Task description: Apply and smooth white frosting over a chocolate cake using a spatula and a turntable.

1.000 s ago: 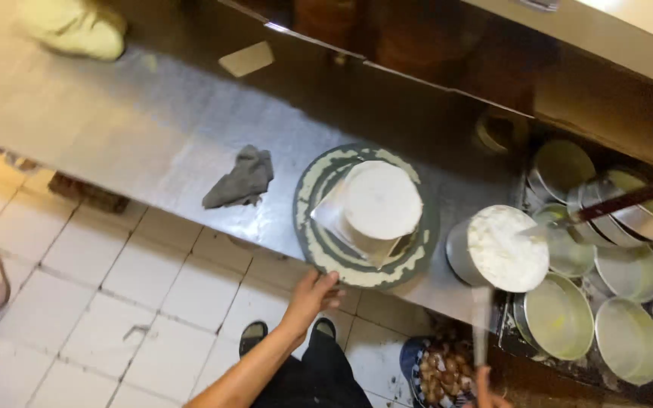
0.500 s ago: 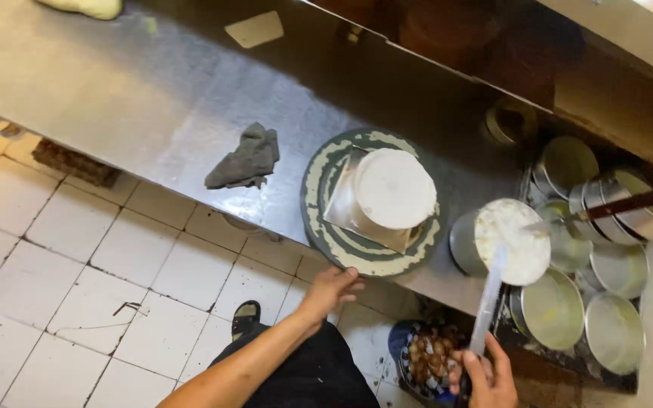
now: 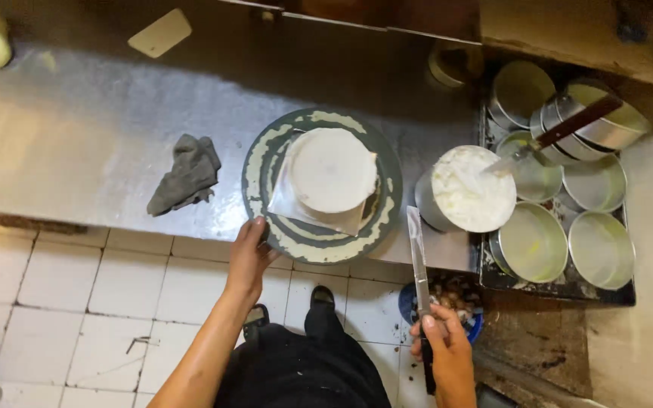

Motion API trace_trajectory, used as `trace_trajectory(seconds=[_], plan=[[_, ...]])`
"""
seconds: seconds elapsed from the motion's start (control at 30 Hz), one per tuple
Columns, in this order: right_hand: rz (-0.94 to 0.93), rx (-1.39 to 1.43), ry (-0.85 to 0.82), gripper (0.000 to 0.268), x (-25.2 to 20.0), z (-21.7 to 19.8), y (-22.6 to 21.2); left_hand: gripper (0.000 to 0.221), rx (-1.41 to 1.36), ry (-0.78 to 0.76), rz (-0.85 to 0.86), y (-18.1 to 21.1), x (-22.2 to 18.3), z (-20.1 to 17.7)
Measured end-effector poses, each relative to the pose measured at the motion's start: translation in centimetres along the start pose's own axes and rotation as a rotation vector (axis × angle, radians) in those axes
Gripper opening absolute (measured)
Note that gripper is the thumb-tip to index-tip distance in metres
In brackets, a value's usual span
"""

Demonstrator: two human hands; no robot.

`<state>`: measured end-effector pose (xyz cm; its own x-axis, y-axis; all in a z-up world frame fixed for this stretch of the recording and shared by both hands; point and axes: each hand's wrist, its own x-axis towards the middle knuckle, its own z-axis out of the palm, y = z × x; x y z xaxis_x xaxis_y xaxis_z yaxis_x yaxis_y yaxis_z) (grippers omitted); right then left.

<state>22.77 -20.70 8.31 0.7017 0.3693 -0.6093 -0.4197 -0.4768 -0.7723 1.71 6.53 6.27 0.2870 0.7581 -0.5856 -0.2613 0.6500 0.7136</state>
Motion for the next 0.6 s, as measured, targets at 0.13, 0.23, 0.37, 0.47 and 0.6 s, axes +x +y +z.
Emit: trace_trajectory(seconds=[0.13, 0.23, 0.37, 0.47, 0.6], plan=[[-0.13, -0.018, 0.093, 0.035, 0.7, -1.0, 0.0, 0.05, 0.041, -0.023, -0.029, 0.7, -1.3, 1.0], [-0.168, -0.075, 0.147, 0.04, -0.2, -1.3, -1.3, 0.049, 0.038, -0.037, -0.052, -0.6, -1.3, 0.2], [-0.129, -0.259, 0.203, 0.047, -0.7, -1.4, -2.2, 0.053, 0.118, -0.033, -0.085, -2.0, -0.7, -0.1], [-0.107, -0.255, 0.18, 0.04, -0.3, -0.9, -2.1, 0.042, 0.134, -0.078, -0.105, -3.8, -0.4, -0.3], [-0.212, -0.313, 0.209, 0.052, 0.1, -0.2, -1.5, 0.028, 0.124, -0.078, -0.048, -2.9, 0.7, -1.2]])
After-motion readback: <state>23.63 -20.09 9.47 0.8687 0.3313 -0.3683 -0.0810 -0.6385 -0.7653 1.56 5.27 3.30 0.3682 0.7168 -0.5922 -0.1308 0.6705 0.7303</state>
